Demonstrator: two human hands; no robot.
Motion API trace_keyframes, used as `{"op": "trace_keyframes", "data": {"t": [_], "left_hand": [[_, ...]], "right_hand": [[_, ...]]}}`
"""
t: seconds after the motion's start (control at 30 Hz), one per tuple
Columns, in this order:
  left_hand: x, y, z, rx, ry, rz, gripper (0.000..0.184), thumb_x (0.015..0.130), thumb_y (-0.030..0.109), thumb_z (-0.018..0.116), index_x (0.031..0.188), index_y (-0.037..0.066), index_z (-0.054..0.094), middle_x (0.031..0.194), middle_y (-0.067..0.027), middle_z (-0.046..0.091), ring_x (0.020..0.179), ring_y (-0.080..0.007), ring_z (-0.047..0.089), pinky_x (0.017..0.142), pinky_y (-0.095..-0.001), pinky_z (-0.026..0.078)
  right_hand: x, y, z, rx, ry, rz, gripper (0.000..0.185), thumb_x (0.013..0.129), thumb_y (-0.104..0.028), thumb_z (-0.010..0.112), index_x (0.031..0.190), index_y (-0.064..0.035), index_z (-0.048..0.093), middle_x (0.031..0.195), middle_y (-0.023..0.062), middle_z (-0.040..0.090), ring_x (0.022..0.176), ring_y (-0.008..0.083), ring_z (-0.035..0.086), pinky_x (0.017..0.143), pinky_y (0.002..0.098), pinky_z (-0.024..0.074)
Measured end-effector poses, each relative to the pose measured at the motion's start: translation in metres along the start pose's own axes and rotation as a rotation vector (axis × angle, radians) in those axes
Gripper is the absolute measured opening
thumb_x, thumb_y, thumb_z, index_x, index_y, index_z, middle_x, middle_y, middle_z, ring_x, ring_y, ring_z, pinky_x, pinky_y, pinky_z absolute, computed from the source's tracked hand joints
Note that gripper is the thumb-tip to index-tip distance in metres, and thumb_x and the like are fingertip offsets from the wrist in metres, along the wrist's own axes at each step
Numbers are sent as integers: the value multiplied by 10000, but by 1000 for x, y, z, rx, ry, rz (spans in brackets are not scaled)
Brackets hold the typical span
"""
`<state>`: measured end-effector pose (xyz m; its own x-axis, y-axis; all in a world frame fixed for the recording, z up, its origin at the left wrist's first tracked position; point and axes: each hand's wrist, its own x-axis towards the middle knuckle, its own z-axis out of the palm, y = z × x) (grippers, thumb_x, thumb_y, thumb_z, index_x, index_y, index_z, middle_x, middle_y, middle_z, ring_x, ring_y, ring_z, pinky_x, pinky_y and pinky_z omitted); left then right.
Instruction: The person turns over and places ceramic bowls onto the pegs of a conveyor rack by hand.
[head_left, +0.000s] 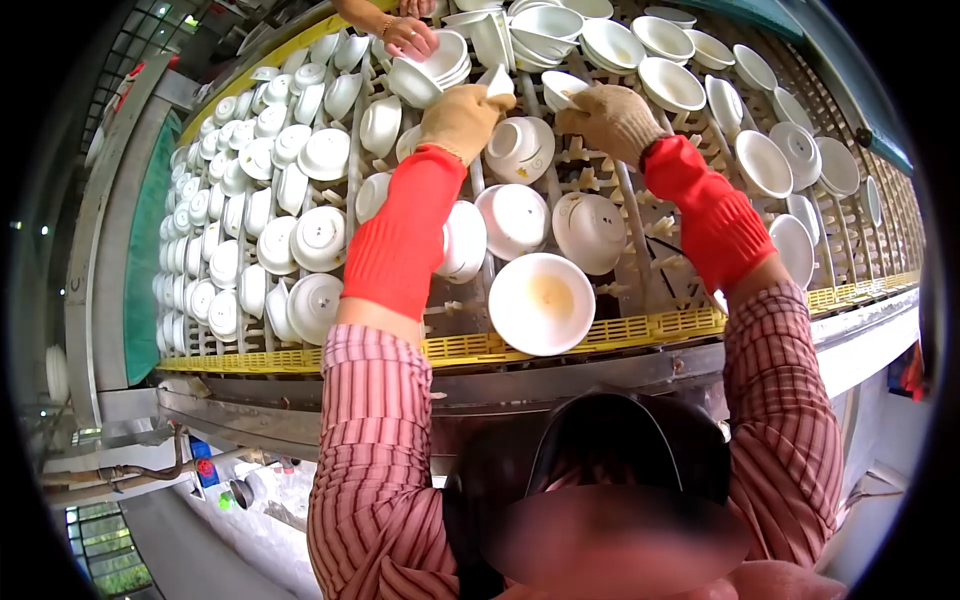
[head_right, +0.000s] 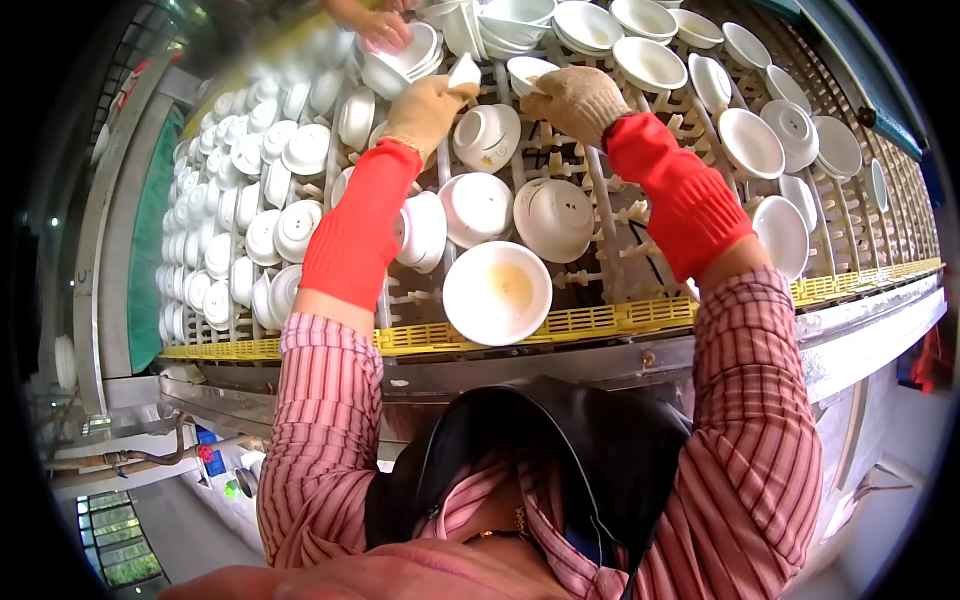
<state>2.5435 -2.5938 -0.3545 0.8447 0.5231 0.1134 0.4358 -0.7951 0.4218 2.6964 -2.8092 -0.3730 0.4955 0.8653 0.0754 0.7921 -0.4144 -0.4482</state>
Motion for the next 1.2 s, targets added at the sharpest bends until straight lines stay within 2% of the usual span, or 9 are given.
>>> {"op": "trace_keyframes", "data": {"t": [0.27,0.37,0.43,0.5,0.6,0.97,1.13,1.17,1.2], "left_hand": [[-38,33,-31,-691,244,-41,326,1026,299,695,1221,38,676,1019,-216,764,994,-416,761,908,-477,600],[-28,34,18,36,384,609,352,991,214,736,1313,108,642,1003,-205,762,1032,-436,758,934,-512,593],[-28,57,45,20,143,365,300,1040,263,668,1279,89,714,1091,-212,771,1068,-449,744,959,-511,591],[-48,93,40,77,67,183,319,1001,377,693,1070,86,803,1001,-189,792,1001,-425,744,865,-505,597],[-41,72,45,511,254,385,288,941,365,757,878,84,775,841,-148,761,876,-388,732,780,-499,582],[-79,41,6,197,355,202,436,928,485,793,794,78,714,726,-194,699,716,-441,699,665,-549,523],[-19,1,-24,121,758,-138,554,850,537,844,1128,66,752,1004,-192,783,983,-393,763,870,-512,580],[-22,19,-38,-96,592,-239,620,865,535,812,1252,56,736,1210,-237,768,1153,-417,738,1013,-503,564],[-11,7,-32,-34,566,-255,638,881,544,786,1260,34,730,1254,-258,752,1175,-439,725,1036,-508,550]], "right_hand": [[-37,40,-34,775,298,318,605,1126,-481,633,1391,62,666,1275,177,744,1054,218,770,932,368,629],[-22,54,-32,681,476,-17,517,1164,-427,573,1428,12,644,1261,181,746,1075,220,777,876,385,664],[-19,20,-50,1206,449,261,489,1157,-409,595,1405,9,646,1245,173,751,1098,244,779,865,422,686],[30,80,-3,580,488,-223,514,1123,-434,649,1361,21,651,1180,132,774,1044,240,788,848,415,688],[16,69,-3,446,377,26,430,1088,-405,650,1335,-57,701,1063,169,790,984,328,780,870,447,632],[-17,75,-27,-354,514,-52,767,967,-351,782,1640,-143,481,1155,164,780,990,379,761,877,485,610],[0,114,-12,-521,746,-141,715,974,-446,776,1581,-137,558,1290,163,757,1147,348,749,1057,502,569],[-2,98,-32,-246,123,247,541,998,-434,740,1422,-100,701,1335,174,755,1196,339,742,1164,518,500],[-12,108,-23,-404,229,48,445,1030,-449,690,1230,-65,794,1232,206,787,1116,346,772,1144,533,514]]}}
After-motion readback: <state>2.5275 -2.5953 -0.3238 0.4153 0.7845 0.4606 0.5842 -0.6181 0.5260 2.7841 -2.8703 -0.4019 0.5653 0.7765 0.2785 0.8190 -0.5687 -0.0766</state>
